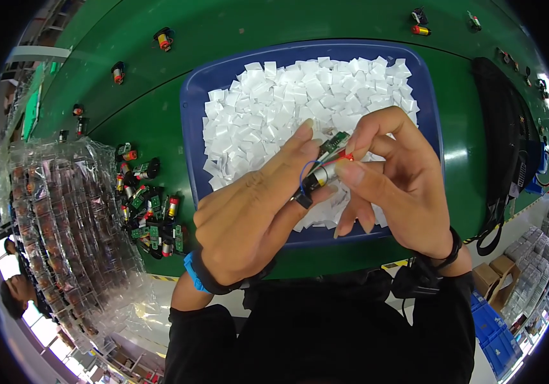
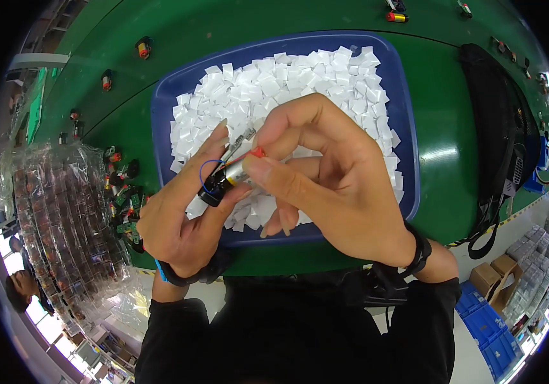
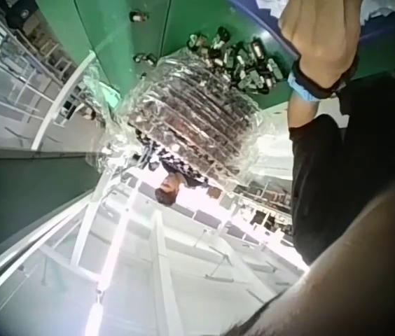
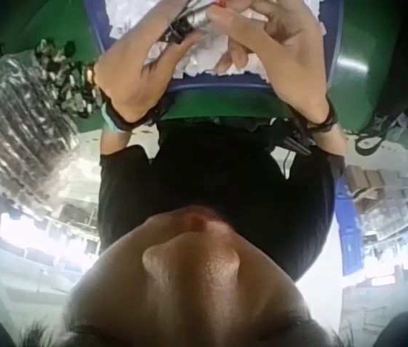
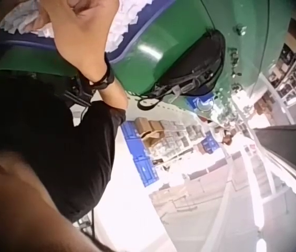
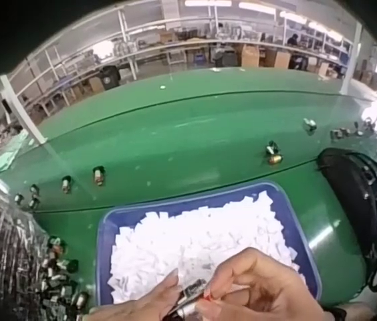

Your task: The person assembles electronic components by fitting batteries and circuit boards together, placing the finished units onto a green workbench. After repeating this process several times, they pick up a fallen component from the floor and return to the assembly task.

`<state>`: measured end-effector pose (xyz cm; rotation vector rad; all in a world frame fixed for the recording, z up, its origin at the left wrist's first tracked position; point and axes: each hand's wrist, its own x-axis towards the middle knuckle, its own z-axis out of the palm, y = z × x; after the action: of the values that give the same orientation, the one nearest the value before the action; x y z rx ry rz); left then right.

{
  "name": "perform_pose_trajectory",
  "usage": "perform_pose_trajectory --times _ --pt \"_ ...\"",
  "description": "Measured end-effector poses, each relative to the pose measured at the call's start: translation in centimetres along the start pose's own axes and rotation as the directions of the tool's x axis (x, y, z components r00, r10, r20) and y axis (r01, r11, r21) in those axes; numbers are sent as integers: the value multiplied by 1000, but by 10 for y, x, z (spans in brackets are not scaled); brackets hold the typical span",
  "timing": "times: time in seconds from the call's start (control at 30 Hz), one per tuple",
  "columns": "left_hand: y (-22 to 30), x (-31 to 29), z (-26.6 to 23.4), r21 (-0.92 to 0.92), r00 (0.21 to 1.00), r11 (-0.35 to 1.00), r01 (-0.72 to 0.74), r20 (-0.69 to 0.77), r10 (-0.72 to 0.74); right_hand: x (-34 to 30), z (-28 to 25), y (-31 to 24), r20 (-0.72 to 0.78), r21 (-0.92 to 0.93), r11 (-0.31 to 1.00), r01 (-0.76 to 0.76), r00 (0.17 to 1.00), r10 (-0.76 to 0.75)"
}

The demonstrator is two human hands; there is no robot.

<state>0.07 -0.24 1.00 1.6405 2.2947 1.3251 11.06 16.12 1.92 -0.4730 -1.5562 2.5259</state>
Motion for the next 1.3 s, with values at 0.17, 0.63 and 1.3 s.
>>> perform_pose_trajectory --times 0.17,0.63,1.3 --pt "2 4 0 38 999 999 -31 -13 32 1 -3 0 12 93 991 -98 995 97" --pt "-1 0 -1 -43 998 997 -62 -21 61 -2 2 2 -22 -45 999 -5 1000 4" --pt "-5 -1 2 -49 997 996 -75 -41 73 -3 2 4 8 -88 989 115 993 -115"
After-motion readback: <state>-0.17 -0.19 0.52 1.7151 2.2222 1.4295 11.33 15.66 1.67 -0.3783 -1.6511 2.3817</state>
